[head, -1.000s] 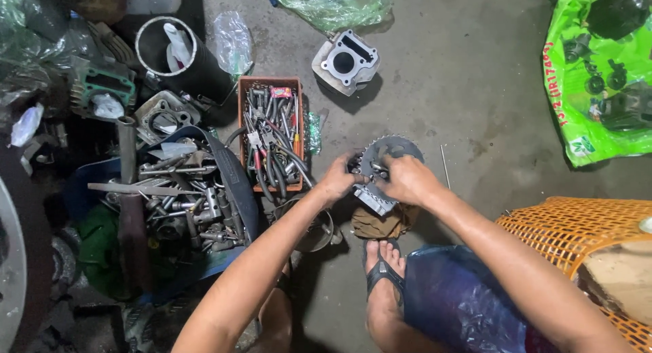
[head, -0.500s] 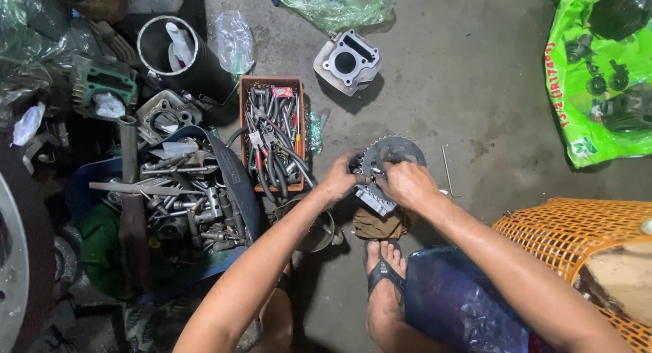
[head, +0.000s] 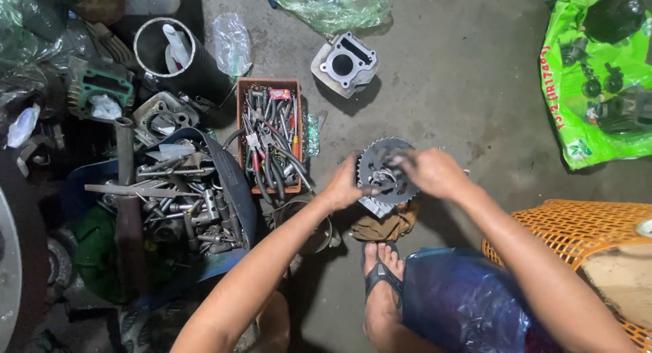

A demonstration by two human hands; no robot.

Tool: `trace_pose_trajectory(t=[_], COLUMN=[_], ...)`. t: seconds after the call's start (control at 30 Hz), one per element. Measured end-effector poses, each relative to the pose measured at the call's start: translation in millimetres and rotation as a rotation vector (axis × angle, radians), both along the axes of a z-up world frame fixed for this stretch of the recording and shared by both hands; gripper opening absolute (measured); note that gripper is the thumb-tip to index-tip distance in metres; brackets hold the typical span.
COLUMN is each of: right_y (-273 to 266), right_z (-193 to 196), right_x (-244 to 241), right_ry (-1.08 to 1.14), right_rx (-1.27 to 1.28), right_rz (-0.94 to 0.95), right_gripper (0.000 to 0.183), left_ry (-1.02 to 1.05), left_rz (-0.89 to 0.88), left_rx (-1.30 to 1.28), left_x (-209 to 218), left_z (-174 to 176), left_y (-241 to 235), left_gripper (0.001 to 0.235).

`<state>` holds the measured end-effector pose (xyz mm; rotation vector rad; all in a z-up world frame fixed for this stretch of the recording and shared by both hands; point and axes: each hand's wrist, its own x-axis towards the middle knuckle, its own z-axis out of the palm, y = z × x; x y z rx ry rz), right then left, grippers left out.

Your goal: Cleaning and inspecting motorcycle engine components using a small tool

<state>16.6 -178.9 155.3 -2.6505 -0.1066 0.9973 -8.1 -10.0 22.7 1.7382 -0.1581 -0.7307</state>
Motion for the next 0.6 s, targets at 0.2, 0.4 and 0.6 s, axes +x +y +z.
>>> trace_pose_trajectory(t=[0.2,0.4,0.6], right_y=[-7,9,-10], right_z=[11,5,-51], right_x=[9,23,39], right_ry=[0.087,-0.072,-0.251], right_rx=[-0.064,-0.144,0.002], right_rz=[0.241,0.620,0.877], right_gripper=[0.030,0.018,0.015], left_ry=[-0.036,-0.103,-0.130], left_rz=[-0.029,-0.165,-0.262], left_rx=[0.037,0.220,0.266], left_x=[1,5,5], left_z=[16,91,78], left_y=[3,-2,-3], left_gripper=[0.087,0.113,0.118])
